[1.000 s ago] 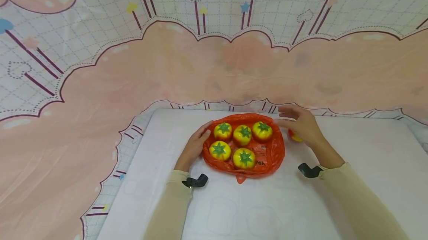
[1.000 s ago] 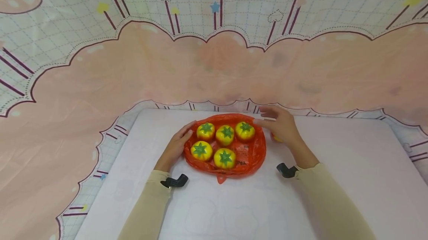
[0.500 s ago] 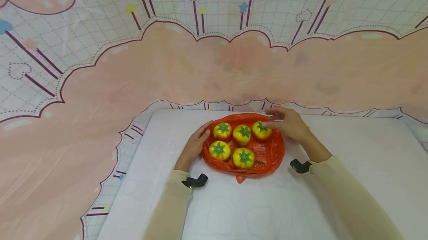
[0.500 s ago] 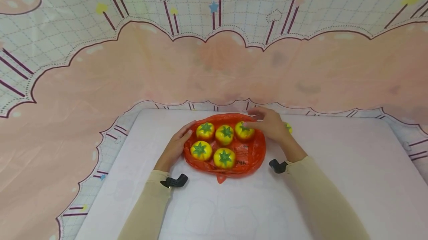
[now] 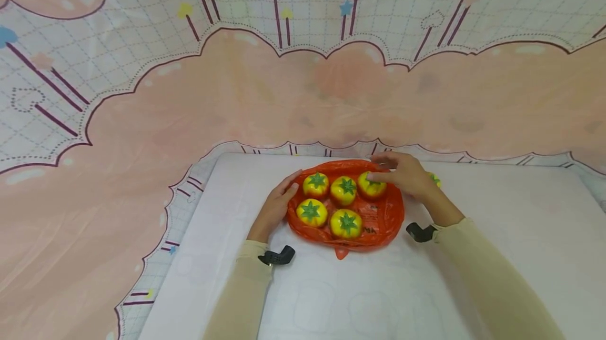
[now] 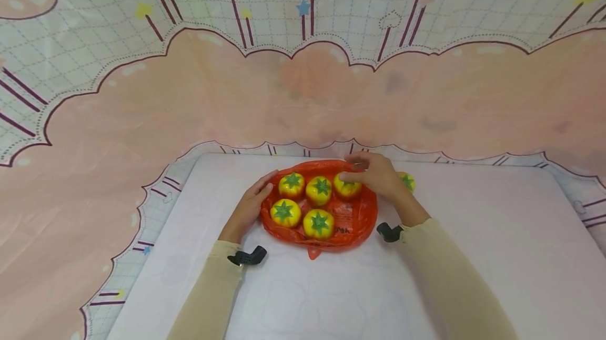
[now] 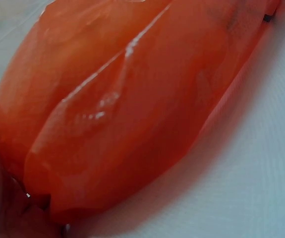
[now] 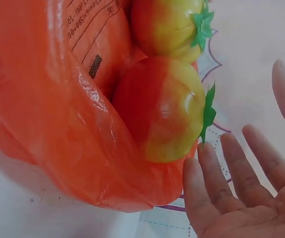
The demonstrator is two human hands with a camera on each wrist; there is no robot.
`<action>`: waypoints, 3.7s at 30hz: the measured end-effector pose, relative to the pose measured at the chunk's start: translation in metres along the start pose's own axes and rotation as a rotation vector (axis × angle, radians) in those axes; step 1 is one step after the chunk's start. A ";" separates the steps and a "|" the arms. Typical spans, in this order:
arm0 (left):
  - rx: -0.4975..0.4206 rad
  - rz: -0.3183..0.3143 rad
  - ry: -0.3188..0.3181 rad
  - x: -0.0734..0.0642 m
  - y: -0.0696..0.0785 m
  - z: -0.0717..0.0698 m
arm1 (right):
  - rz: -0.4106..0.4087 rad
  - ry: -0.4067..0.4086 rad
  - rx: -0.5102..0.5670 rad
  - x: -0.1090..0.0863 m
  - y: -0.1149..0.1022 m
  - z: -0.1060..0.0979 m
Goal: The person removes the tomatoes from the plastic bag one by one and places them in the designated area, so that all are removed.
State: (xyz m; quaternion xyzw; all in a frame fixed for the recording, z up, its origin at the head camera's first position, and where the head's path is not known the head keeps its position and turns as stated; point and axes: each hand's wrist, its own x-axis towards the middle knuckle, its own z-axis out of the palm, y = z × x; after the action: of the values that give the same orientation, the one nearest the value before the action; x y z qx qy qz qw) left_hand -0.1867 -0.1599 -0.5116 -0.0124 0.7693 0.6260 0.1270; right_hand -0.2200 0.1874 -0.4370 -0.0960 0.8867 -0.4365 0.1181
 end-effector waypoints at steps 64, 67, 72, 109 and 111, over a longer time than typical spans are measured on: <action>0.032 0.021 -0.013 0.001 -0.001 -0.002 | 0.097 -0.096 -0.082 0.007 0.002 0.014; 0.025 0.020 -0.009 0.001 0.000 -0.002 | 0.100 -0.105 -0.079 0.008 0.002 0.016; 0.024 0.019 -0.012 0.001 0.000 -0.002 | 0.102 -0.116 -0.083 0.010 0.004 0.017; 0.030 0.027 -0.009 0.001 0.000 -0.002 | 0.044 -0.077 -0.132 -0.006 -0.012 0.002; 0.025 0.025 -0.012 0.001 0.000 -0.002 | 0.048 -0.074 -0.135 -0.007 -0.011 0.001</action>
State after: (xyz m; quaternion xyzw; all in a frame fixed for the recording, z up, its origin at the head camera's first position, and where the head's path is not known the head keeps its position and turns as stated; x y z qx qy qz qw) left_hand -0.1880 -0.1622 -0.5113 0.0024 0.7762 0.6182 0.1240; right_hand -0.2127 0.1817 -0.4286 -0.0986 0.9113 -0.3689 0.1541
